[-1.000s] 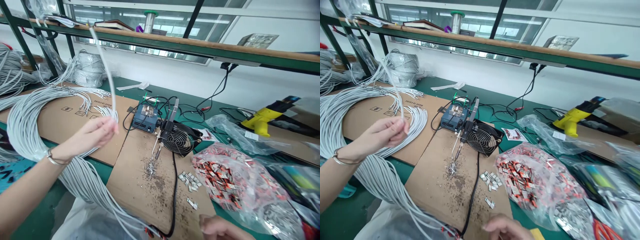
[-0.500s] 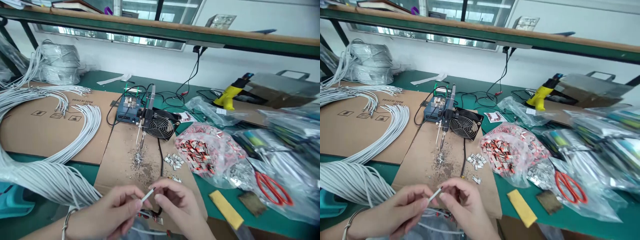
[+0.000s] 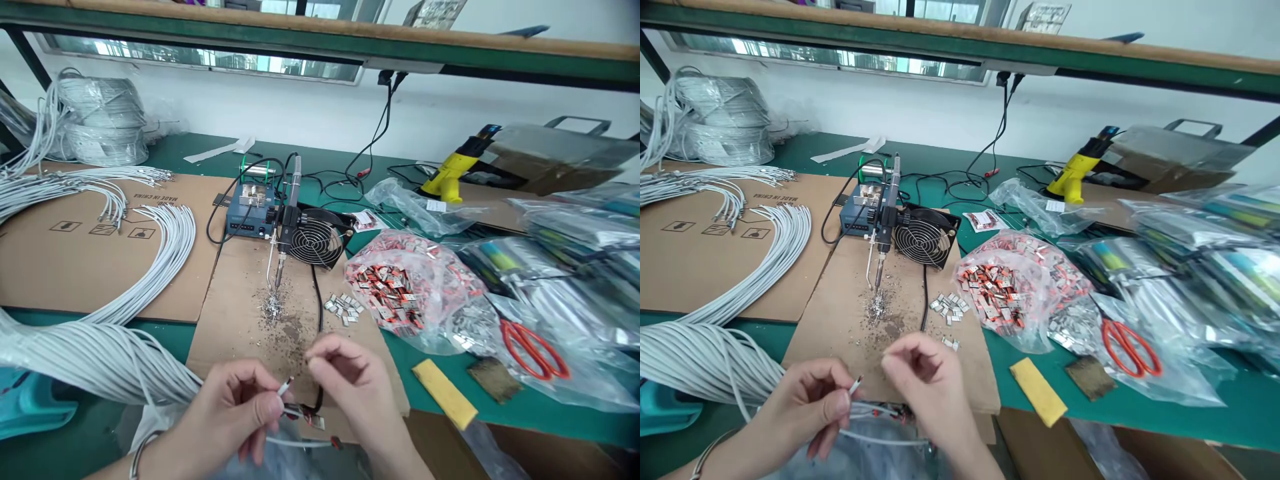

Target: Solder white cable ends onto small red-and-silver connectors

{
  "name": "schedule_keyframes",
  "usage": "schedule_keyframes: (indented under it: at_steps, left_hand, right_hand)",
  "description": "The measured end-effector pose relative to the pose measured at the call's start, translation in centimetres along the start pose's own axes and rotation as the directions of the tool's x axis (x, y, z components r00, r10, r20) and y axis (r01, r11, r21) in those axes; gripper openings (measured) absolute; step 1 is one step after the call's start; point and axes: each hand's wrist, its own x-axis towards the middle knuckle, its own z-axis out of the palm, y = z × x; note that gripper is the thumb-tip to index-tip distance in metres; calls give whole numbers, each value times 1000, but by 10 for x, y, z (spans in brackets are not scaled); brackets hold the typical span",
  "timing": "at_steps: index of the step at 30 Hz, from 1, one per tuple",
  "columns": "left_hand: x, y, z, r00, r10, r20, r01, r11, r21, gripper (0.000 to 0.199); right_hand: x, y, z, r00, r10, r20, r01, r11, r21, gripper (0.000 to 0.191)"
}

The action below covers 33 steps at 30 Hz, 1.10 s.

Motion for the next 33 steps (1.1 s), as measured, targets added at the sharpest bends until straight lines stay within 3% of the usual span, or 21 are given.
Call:
schedule_keyframes:
  at_steps: [3,5,8,10,12,15,17,19,22,25,30,33]
  left_hand:
    - [-1,-2,-3,999,39,-13,-38,996,78,41]
    - [-3,0,-5,994,104,-21,-97,972,215,36]
    - [-6,7,-7,976,216,5,-192,855,482,27]
    - [-7,9,-8,967,252,28,-226,806,548,25]
    - [-6,6,-7,975,220,14,-204,872,445,29]
    - [0,-4,-3,994,107,8,-107,989,101,40]
    - [4,-9,-2,996,75,39,-72,995,-72,43]
    - [6,-12,-2,995,77,68,-66,987,-147,42]
    - [2,-8,-5,993,67,100,-51,986,-156,41]
    - [-4,-3,-9,990,23,138,-7,993,-114,39]
    - [-8,0,-14,981,-68,183,72,997,-13,42]
    - [-6,2,-16,968,-117,224,125,992,-23,42]
  right_hand:
    - [-1,-8,0,985,5,170,34,974,-223,11]
    - [-2,-14,-1,973,-17,230,94,940,-328,12]
    - [-2,-20,-5,947,-22,321,174,873,-455,8]
    - [-3,-20,-6,941,-44,335,206,859,-469,9]
    - [-4,-14,-2,953,-114,281,221,896,-385,12]
    - [-9,2,13,974,-206,91,217,966,-139,16]
    - [-13,12,24,980,-197,-20,197,980,12,17]
    - [-15,19,31,986,-154,-59,160,980,115,19]
    - [-14,16,28,992,-130,5,129,987,100,15]
    - [-8,-1,14,976,-180,120,192,977,-93,20]
    - [6,-29,0,900,-125,417,285,894,-346,7]
    - [10,-32,0,864,-136,484,337,872,-356,10]
